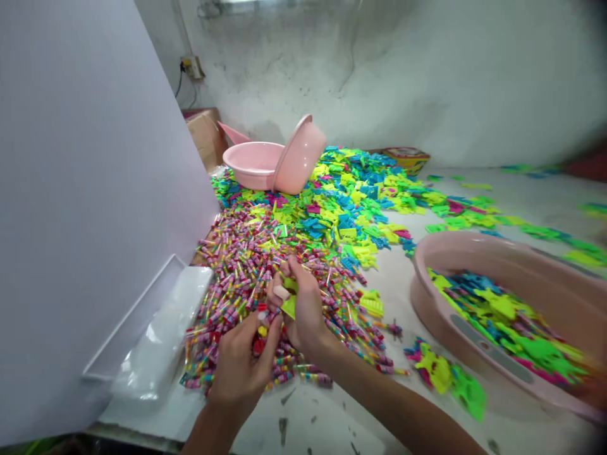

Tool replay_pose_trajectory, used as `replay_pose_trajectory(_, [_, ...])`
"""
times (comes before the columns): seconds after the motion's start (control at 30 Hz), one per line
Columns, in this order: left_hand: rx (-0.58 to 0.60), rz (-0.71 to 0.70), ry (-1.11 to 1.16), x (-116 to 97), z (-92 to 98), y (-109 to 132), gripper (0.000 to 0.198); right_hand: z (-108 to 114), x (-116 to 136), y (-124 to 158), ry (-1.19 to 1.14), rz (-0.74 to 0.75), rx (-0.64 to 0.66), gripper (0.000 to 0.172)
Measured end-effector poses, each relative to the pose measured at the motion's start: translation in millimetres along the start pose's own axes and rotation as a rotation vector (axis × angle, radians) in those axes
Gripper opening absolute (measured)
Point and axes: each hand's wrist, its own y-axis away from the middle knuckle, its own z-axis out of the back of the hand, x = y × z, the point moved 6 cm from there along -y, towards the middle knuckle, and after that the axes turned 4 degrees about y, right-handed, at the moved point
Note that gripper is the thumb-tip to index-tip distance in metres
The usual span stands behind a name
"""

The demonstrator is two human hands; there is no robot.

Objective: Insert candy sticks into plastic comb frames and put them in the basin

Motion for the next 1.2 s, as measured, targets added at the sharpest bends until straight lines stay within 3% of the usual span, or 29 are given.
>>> replay_pose_trajectory(0.1, [-0.069, 0.232, 0.090, 19, 6.1, -2, 0.025, 9, 30, -23, 0.417, 0.035, 0.093, 0.032])
replay_pose_trajectory(0.13, [-0.102, 0.340, 0.138, 28, 9.0, -1, 0.029, 18, 45, -34, 0.643, 0.076, 0.080, 0.035])
replay_pose_trajectory(0.2, [-0.169, 0.534, 0.269, 43, 13.5, 5, 0.037, 47, 82, -55, 1.250, 0.179, -0.066, 0.041])
replay_pose_trajectory(0.33, [-0.269, 0.747, 0.525, 58, 11.1, 22, 0.049, 123, 131, -83, 1.655, 0.115, -0.363, 0.027])
replay_pose_trajectory(0.43, [-0.220, 0.784, 0.582, 58, 1.8, 31, 0.049, 171, 135, -90, 1.880, -0.070, -0.469, 0.030])
replay_pose_trajectory(0.5, [-0.171, 0.759, 0.565, 57, -2.0, 33, 0.047, 189, 129, -92, 1.988, -0.182, -0.465, 0.035])
replay_pose_trajectory(0.7, [-0.037, 0.709, 0.570, 54, -6.7, 27, 0.043, 197, 114, -100, 2.185, -0.313, -0.366, 0.036])
replay_pose_trajectory(0.9, [-0.071, 0.721, 0.643, 49, -6.8, 29, 0.043, 202, 117, -98, 2.230, -0.387, -0.395, 0.039])
replay_pose_trajectory(1.2, [-0.028, 0.697, 0.769, 46, -7.4, 25, 0.044, 195, 132, -107, 2.196, -0.244, -0.415, 0.034])
